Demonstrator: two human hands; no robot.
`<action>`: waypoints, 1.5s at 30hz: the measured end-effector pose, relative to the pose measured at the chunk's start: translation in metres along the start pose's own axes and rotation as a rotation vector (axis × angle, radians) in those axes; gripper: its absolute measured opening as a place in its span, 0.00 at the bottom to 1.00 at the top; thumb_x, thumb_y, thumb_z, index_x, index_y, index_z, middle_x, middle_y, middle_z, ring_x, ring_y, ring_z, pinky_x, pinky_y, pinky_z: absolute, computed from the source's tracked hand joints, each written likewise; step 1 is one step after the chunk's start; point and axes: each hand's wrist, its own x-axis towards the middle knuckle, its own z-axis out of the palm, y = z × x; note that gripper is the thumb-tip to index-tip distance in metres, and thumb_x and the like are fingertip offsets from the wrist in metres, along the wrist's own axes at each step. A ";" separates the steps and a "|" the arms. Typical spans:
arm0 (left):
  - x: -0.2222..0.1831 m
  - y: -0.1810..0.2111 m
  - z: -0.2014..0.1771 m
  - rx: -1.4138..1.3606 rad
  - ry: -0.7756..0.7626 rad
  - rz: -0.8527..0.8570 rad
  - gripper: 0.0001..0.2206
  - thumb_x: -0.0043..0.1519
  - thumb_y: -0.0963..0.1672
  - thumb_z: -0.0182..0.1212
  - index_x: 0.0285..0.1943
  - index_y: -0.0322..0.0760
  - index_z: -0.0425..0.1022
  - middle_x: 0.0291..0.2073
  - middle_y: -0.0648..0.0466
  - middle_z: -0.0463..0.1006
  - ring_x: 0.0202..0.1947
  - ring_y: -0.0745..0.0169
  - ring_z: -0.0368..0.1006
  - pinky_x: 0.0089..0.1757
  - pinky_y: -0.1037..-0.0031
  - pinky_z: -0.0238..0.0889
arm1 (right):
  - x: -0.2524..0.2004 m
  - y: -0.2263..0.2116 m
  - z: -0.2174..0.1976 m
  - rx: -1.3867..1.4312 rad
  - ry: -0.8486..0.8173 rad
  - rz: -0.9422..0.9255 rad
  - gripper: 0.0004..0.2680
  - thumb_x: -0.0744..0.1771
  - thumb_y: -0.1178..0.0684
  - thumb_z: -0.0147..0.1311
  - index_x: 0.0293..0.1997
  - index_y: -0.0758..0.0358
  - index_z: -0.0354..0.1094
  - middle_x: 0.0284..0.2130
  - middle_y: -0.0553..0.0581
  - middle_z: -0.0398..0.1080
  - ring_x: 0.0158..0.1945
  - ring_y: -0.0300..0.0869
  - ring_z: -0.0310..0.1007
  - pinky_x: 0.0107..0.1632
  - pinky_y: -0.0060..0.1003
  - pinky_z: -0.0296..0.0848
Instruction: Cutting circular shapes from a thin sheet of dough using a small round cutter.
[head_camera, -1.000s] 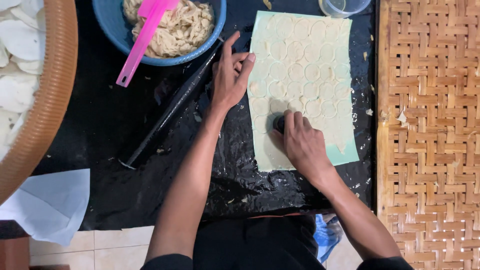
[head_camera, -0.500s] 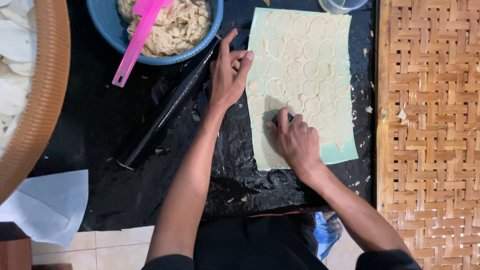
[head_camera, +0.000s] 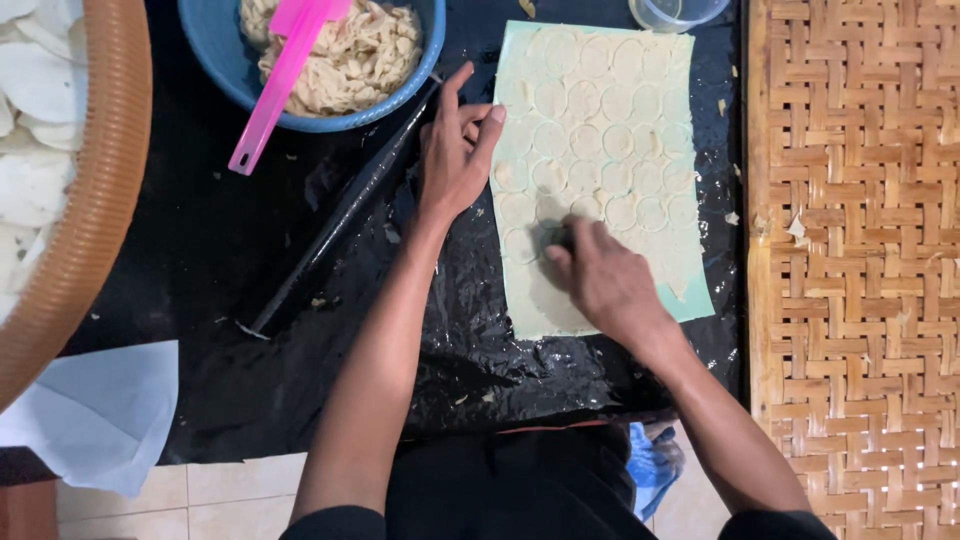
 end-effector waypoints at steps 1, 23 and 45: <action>0.001 0.001 0.000 -0.002 -0.002 0.005 0.27 0.71 0.46 0.60 0.75 0.29 0.56 0.38 0.52 0.83 0.27 0.72 0.71 0.30 0.78 0.67 | -0.004 0.004 -0.005 -0.001 0.005 0.003 0.16 0.72 0.41 0.43 0.58 0.65 0.58 0.38 0.69 0.70 0.35 0.60 0.77 0.32 0.52 0.75; 0.001 -0.002 0.000 0.007 -0.001 0.020 0.26 0.72 0.46 0.61 0.75 0.31 0.57 0.37 0.54 0.82 0.29 0.74 0.70 0.31 0.80 0.66 | -0.005 0.033 0.015 -0.219 0.139 -0.061 0.18 0.72 0.39 0.39 0.50 0.69 0.60 0.29 0.65 0.68 0.24 0.50 0.74 0.19 0.41 0.70; 0.001 0.008 0.001 -0.039 -0.008 -0.038 0.26 0.70 0.44 0.60 0.75 0.30 0.58 0.36 0.54 0.80 0.27 0.76 0.67 0.30 0.82 0.61 | -0.026 0.026 -0.010 0.123 0.021 0.264 0.19 0.70 0.38 0.43 0.57 0.64 0.56 0.41 0.71 0.72 0.38 0.66 0.76 0.38 0.58 0.74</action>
